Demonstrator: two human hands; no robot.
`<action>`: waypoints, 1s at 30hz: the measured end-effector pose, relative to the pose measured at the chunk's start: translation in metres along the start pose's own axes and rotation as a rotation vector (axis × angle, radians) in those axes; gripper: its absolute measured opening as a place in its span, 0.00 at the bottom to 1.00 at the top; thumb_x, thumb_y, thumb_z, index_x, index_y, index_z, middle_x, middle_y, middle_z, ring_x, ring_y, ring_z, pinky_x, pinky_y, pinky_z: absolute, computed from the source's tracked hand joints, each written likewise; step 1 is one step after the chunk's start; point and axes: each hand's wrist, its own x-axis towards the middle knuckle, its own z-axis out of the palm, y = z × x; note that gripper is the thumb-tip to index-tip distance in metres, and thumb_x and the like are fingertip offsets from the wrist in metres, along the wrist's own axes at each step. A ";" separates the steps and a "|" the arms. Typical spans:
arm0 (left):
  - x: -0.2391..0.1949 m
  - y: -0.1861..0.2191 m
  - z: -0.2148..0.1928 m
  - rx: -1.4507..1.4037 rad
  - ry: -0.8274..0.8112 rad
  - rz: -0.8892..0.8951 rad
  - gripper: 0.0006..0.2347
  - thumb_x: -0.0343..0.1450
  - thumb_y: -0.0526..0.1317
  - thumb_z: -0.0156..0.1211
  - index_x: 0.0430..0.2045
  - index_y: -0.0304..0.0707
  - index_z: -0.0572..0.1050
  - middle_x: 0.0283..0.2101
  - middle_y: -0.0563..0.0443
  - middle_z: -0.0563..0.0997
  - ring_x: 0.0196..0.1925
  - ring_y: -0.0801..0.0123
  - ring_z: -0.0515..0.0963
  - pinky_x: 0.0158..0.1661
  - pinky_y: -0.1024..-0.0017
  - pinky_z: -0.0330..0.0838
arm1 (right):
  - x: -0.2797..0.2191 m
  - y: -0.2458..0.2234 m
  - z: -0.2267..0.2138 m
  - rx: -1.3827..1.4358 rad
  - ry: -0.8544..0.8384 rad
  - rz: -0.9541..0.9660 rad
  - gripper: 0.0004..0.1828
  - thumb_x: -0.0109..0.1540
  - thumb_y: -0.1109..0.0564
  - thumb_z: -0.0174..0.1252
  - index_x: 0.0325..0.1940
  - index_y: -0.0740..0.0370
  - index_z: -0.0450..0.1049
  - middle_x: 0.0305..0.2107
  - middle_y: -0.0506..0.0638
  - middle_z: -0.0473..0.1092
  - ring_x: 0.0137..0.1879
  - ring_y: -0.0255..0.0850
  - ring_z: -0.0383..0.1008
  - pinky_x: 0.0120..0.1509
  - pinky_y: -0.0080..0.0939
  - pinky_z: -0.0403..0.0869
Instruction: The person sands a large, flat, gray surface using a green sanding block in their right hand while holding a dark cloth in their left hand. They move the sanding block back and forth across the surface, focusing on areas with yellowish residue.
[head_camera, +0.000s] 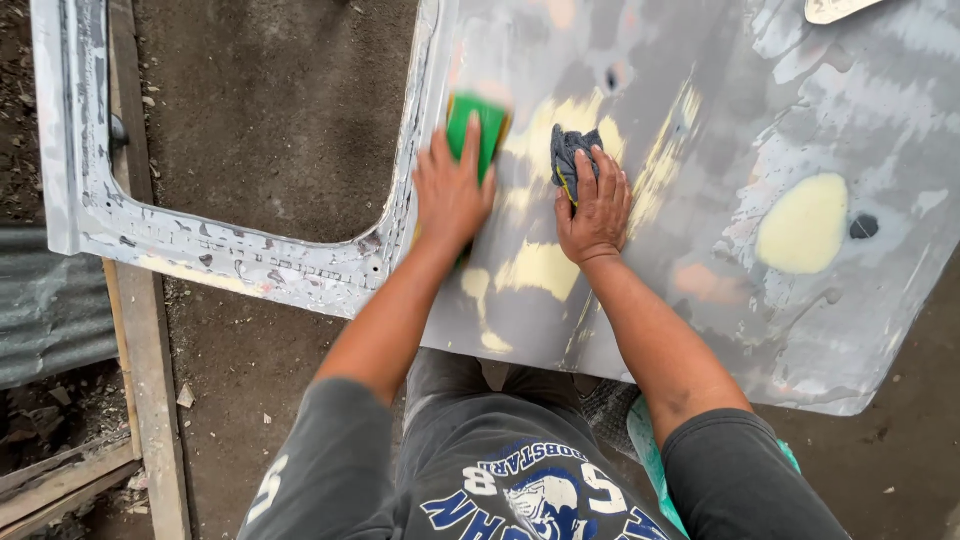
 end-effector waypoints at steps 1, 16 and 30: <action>-0.027 -0.003 -0.007 0.003 0.005 -0.002 0.33 0.71 0.51 0.62 0.72 0.53 0.56 0.65 0.28 0.58 0.58 0.37 0.66 0.51 0.42 0.63 | 0.002 0.000 0.001 0.003 0.003 -0.004 0.34 0.67 0.49 0.57 0.76 0.55 0.58 0.71 0.58 0.57 0.76 0.58 0.56 0.80 0.63 0.52; 0.093 0.023 0.001 -0.034 0.016 -0.013 0.33 0.70 0.50 0.62 0.71 0.53 0.56 0.67 0.29 0.58 0.58 0.39 0.66 0.52 0.46 0.65 | 0.000 0.001 0.000 -0.004 -0.002 0.007 0.33 0.68 0.49 0.57 0.76 0.55 0.59 0.71 0.57 0.57 0.76 0.58 0.55 0.80 0.63 0.51; 0.001 0.002 0.002 -0.008 -0.047 0.021 0.31 0.71 0.51 0.62 0.71 0.52 0.59 0.64 0.27 0.60 0.57 0.37 0.66 0.54 0.43 0.63 | 0.003 0.002 0.002 0.002 0.001 0.012 0.33 0.67 0.49 0.58 0.76 0.54 0.59 0.71 0.57 0.57 0.76 0.58 0.55 0.80 0.63 0.51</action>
